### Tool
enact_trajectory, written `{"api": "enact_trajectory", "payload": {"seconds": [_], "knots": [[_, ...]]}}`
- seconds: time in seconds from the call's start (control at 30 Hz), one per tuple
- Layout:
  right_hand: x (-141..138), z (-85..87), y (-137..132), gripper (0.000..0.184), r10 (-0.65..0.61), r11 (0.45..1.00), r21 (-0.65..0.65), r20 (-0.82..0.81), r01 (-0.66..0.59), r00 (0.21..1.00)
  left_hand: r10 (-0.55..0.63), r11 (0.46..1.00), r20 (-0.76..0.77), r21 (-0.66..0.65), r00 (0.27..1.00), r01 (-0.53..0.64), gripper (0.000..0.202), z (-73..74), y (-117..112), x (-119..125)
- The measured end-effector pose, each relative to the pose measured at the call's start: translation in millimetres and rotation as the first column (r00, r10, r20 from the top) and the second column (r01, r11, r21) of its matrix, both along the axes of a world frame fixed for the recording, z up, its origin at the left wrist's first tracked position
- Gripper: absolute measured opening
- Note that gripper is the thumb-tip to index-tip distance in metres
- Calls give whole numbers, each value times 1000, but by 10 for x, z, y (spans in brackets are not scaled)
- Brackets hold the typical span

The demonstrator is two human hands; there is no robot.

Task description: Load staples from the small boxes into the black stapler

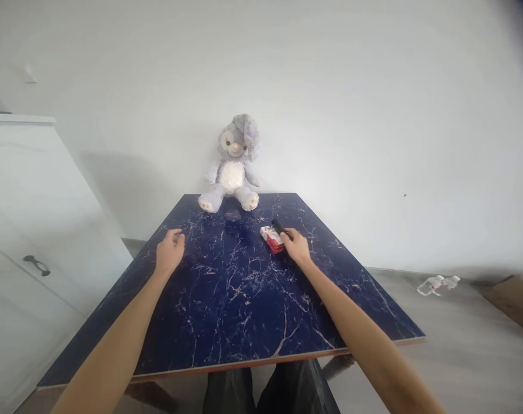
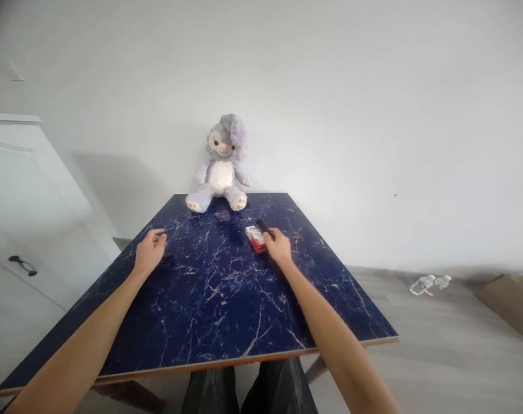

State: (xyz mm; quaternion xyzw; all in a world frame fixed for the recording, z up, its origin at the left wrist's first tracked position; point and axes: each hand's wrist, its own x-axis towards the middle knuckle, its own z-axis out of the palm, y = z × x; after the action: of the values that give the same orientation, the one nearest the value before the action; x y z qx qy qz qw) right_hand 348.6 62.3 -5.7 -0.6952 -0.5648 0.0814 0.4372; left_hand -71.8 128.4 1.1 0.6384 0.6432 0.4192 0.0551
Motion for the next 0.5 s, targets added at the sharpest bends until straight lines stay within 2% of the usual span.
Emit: {"api": "enact_trajectory", "payload": {"seconds": [0.1,0.17,0.33,0.4,0.5], "knots": [[-567,3,28,29,117,993,14,-4,-117,993,-68,997,-15,-36,998,68,37,-22,-12,64],[-980,4,78,27,152,988,9,-2,-152,988,-93,994,6,-49,996,94,37,-29,-22,77],[-1958,35,223,30,252,968,16,13,-252,968,-74,985,162,-144,984,98,44,-23,-17,26],[-2192,59,228,35,322,946,38,6,-322,947,-107,966,285,-196,953,167,49,-16,8,-15],[-2301,81,170,48,460,881,114,21,-459,888,-204,907,495,-228,844,353,55,9,44,-80]]}}
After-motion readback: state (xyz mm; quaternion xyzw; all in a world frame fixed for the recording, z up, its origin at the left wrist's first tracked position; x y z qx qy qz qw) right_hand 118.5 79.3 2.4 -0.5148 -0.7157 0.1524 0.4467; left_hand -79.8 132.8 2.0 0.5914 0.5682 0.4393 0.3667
